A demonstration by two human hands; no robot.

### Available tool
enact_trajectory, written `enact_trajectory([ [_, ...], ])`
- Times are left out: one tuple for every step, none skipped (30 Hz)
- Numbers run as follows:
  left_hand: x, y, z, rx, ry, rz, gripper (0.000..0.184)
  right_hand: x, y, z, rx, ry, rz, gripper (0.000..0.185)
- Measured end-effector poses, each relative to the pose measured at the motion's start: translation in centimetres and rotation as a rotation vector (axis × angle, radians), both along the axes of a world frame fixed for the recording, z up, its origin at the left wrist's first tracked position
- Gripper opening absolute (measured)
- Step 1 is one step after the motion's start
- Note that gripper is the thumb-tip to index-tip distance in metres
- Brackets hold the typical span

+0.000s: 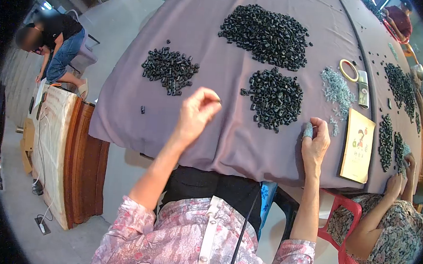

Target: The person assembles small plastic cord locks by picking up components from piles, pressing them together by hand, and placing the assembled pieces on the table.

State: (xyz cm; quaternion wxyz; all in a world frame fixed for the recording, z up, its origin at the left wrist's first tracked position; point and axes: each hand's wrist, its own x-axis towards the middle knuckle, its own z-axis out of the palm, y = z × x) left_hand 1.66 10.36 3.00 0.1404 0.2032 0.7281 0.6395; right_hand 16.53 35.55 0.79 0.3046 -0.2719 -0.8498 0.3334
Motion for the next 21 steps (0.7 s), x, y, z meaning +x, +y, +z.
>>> enact_trajectory([
  [1.2,0.2,-0.6,0.089,-0.039,-0.047,0.005,0.1,0.0,0.1,-0.001,-0.002,0.001,0.023],
  [2.3,0.4,-1.4,0.179,-0.081,-0.093,0.004,0.1,0.1,-0.2,-0.03,0.042,0.007,0.022],
  [3.2,0.6,-1.8,0.198,-0.165,-0.141,0.006,-0.1,-0.1,-0.3,-0.058,0.085,0.013,0.022],
  [3.8,0.8,-2.7,0.233,-0.163,-0.175,0.006,-0.1,-0.3,-0.3,-0.087,0.126,0.02,0.022],
  [4.2,0.7,-3.2,0.18,-0.102,-0.166,0.006,0.2,-0.9,-0.2,-0.165,0.141,0.034,0.021],
  [4.5,0.7,-3.3,0.124,-0.041,-0.155,0.006,-0.1,-2.9,0.9,-0.246,0.157,0.048,0.02],
  [4.7,0.5,-3.4,0.123,-0.047,-0.157,0.006,-0.3,-4.5,1.7,-0.296,0.19,0.093,0.018],
  [4.7,0.3,-3.3,0.12,-0.053,-0.161,0.006,-0.6,-6.1,2.2,-0.31,0.192,0.129,0.017],
  [4.5,0.3,-3.3,0.119,-0.053,-0.167,0.006,-0.9,-7.2,2.1,-0.295,0.159,0.21,0.017],
  [4.5,0.2,-3.3,0.111,-0.049,-0.156,0.006,-1.2,-8.3,2.0,-0.28,0.129,0.289,0.018],
  [4.5,0.2,-3.3,0.103,-0.043,-0.147,0.006,-1.6,-9.7,2.5,-0.439,0.107,0.343,0.019],
  [4.6,0.2,-3.2,0.096,-0.037,-0.139,0.006,-1.8,-10.8,2.9,-0.597,0.087,0.396,0.02],
  [4.5,0.1,-3.1,0.082,-0.039,-0.13,0.006,-2.1,-11.0,2.2,-0.688,0.049,0.402,0.022],
  [4.4,0.0,-3.2,0.082,-0.025,-0.123,0.006,-2.5,-11.0,1.7,-0.601,0.059,0.395,0.023],
  [4.4,-0.2,-3.3,0.082,-0.011,-0.112,0.006,-2.3,-10.8,1.2,-0.598,0.056,0.39,0.023],
  [4.3,-0.3,-3.4,0.081,0.002,-0.099,0.006,-1.9,-10.6,0.8,-0.597,0.05,0.385,0.023],
  [4.4,-0.5,-3.3,0.08,0.005,-0.087,0.006,-1.6,-10.3,0.7,-0.564,0.034,0.409,0.023],
  [4.4,-0.6,-3.2,0.069,0.001,-0.091,0.006,-1.2,-10.1,0.7,-0.532,0.022,0.426,0.023],
  [4.4,-0.5,-3.1,0.062,0.002,-0.097,0.006,-1.0,-9.9,0.8,-0.496,0.013,0.442,0.023],
  [4.4,-0.4,-3.0,0.058,0.004,-0.101,0.006,-0.9,-9.7,0.7,-0.509,0.019,0.433,0.023],
  [4.4,-0.4,-3.0,0.062,0.011,-0.104,0.007,-0.8,-9.6,0.6,-0.522,0.024,0.426,0.023],
])
